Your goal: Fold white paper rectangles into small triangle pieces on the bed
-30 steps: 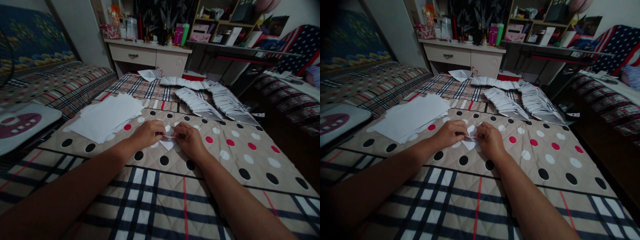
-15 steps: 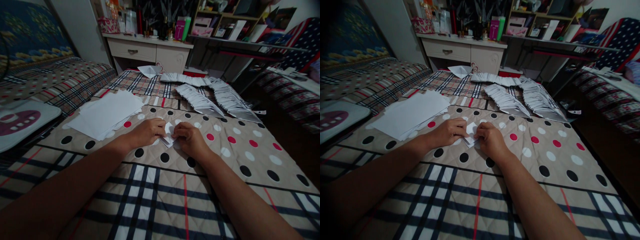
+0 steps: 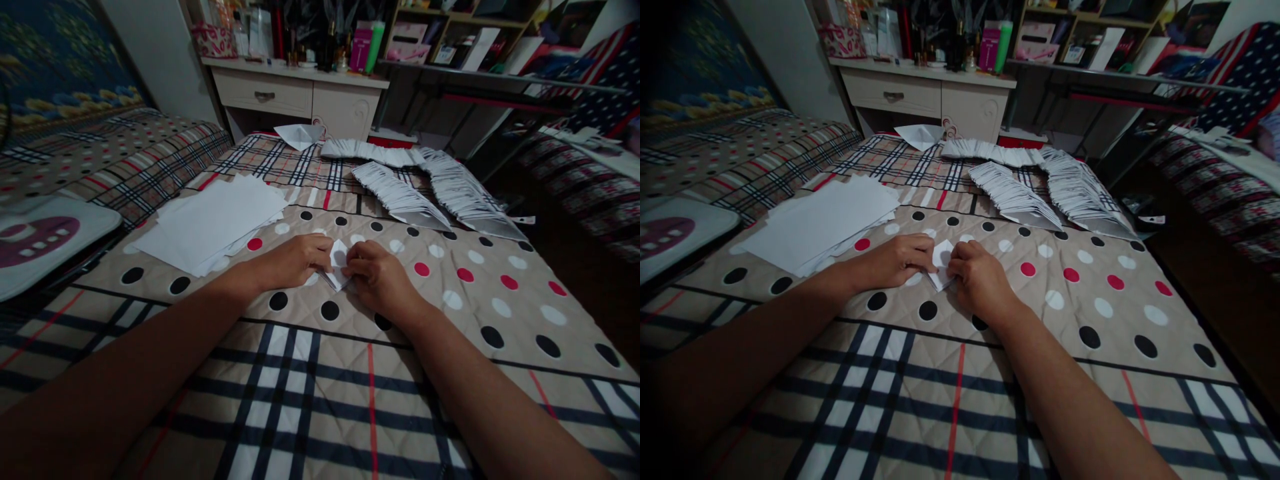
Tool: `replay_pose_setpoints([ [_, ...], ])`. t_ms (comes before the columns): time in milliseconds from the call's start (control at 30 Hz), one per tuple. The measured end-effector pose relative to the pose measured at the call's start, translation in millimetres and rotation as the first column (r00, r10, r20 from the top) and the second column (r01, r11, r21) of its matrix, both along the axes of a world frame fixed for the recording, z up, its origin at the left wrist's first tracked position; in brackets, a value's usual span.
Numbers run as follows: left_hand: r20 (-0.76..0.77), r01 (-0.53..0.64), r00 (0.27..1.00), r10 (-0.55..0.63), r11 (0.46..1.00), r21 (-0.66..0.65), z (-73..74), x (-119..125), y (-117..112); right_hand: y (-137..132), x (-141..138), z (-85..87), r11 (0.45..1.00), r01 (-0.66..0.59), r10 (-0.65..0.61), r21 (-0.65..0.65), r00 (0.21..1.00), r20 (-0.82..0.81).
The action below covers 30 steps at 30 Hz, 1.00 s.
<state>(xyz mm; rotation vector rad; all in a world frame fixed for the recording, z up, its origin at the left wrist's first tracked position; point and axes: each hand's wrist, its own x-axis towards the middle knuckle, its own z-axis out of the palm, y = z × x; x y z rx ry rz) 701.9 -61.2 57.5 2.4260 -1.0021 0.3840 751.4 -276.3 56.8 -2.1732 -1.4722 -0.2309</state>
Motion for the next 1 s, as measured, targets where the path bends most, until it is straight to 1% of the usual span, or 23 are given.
replay_pose_setpoints([
  [100, -0.043, -0.035, 0.998, 0.035, 0.999, -0.010, 0.6, -1.5, 0.1, -0.2, -0.4, -1.2, 0.999, 0.015, -0.013, 0.030, 0.998, -0.054],
  [200, -0.082, -0.091, 0.993, 0.089, 0.995, -0.027, 0.7, -1.9, 1.2, 0.3, -0.1, -2.3, 0.993, 0.086, -0.074, 0.076, 0.985, -0.156],
  [267, -0.099, -0.124, 0.988, 0.120, 0.992, -0.034, 0.3, -1.3, 2.2, 0.9, 0.4, -2.9, 0.988, 0.126, -0.106, 0.084, 0.973, -0.206],
  [400, -0.139, -0.127, 0.984, 0.115, 0.989, -0.080, -1.4, -0.1, 3.6, 1.9, 1.6, -5.3, 0.985, 0.126, -0.095, 0.118, 0.967, -0.238],
  [500, -0.140, -0.101, 0.987, 0.081, 0.985, -0.143, -3.5, -0.3, 4.0, 2.1, 1.6, -7.6, 0.984, 0.089, -0.051, 0.156, 0.972, -0.231],
  [633, -0.091, -0.033, 0.996, 0.018, 0.986, -0.166, -5.6, -0.7, 4.1, 2.3, 0.6, -9.0, 0.988, 0.069, -0.042, 0.140, 0.982, -0.184],
  [800, -0.048, -0.017, 0.999, 0.011, 0.993, -0.120, -3.6, -2.1, 2.4, 3.2, 1.3, -11.5, 0.989, 0.052, -0.036, 0.135, 0.992, -0.118],
  [900, -0.009, 0.008, 1.000, -0.009, 0.997, -0.077, -1.5, -3.3, 1.1, 4.1, 2.7, -13.7, 0.989, 0.035, -0.023, 0.142, 0.996, -0.083],
  [1000, 0.022, 0.023, 1.000, -0.022, 0.999, -0.026, -0.8, -3.4, 0.3, 4.6, 2.5, -13.3, 0.992, 0.038, -0.029, 0.122, 0.997, -0.072],
])
